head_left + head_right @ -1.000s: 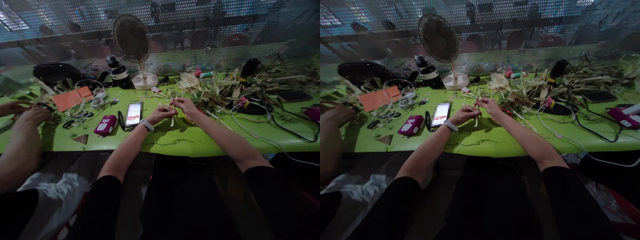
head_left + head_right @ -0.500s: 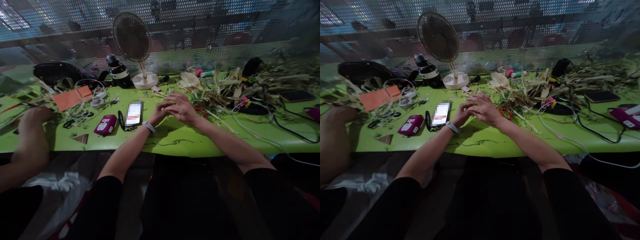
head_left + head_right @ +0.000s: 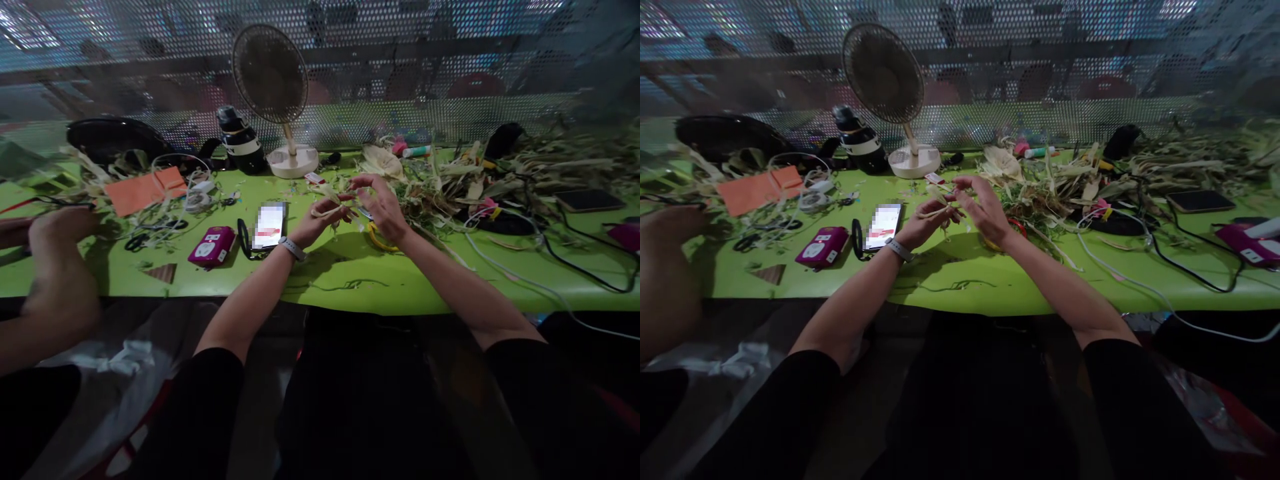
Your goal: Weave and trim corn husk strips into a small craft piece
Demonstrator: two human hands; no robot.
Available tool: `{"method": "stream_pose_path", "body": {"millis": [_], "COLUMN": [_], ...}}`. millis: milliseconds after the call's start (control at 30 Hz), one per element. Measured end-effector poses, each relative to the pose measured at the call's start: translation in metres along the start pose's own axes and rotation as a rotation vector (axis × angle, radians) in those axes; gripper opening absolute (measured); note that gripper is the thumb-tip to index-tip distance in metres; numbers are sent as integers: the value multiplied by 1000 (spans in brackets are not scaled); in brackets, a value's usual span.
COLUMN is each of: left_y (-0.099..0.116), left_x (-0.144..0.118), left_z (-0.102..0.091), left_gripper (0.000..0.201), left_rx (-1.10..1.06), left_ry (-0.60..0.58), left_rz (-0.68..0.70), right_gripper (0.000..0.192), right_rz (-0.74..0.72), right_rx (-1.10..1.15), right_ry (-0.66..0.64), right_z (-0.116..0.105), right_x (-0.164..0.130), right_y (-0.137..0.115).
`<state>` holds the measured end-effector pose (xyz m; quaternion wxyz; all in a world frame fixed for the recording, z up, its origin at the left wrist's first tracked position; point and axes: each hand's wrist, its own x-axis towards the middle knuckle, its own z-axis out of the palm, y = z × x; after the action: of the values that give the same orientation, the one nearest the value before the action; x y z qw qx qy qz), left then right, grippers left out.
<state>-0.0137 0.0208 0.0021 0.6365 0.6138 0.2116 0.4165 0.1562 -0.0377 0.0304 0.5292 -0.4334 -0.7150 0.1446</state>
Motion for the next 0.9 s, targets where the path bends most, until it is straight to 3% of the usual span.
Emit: {"method": "stream_pose_path", "body": {"millis": [133,233,400,567,700,900], "left_y": [-2,-5,-7,-7,-5,1], "left_x": [3,5,5,5,4,4], "left_z": [-3,-9,-15,-11,-9,-12], "left_gripper": [43,39,40,38,39,41], "left_rx": [-59,-93,-204,-139,-116,-141], "left_ry": [-47,26,68,82,111,58], "left_rz": [4,6,-53,-15,-44,-27], "right_gripper": [56,56,45,32,38,43], "right_rz": [234,233,123,20,63,187], "right_rx": [42,57,-29,-155,-101,96], "right_ry": [-160,-226,-153,-104,-78,-29], "right_z": [-4,1,4,4,6,4], "right_x": [7,6,3,1,1,7], "right_y": [18,24,23,23,24,36]}}
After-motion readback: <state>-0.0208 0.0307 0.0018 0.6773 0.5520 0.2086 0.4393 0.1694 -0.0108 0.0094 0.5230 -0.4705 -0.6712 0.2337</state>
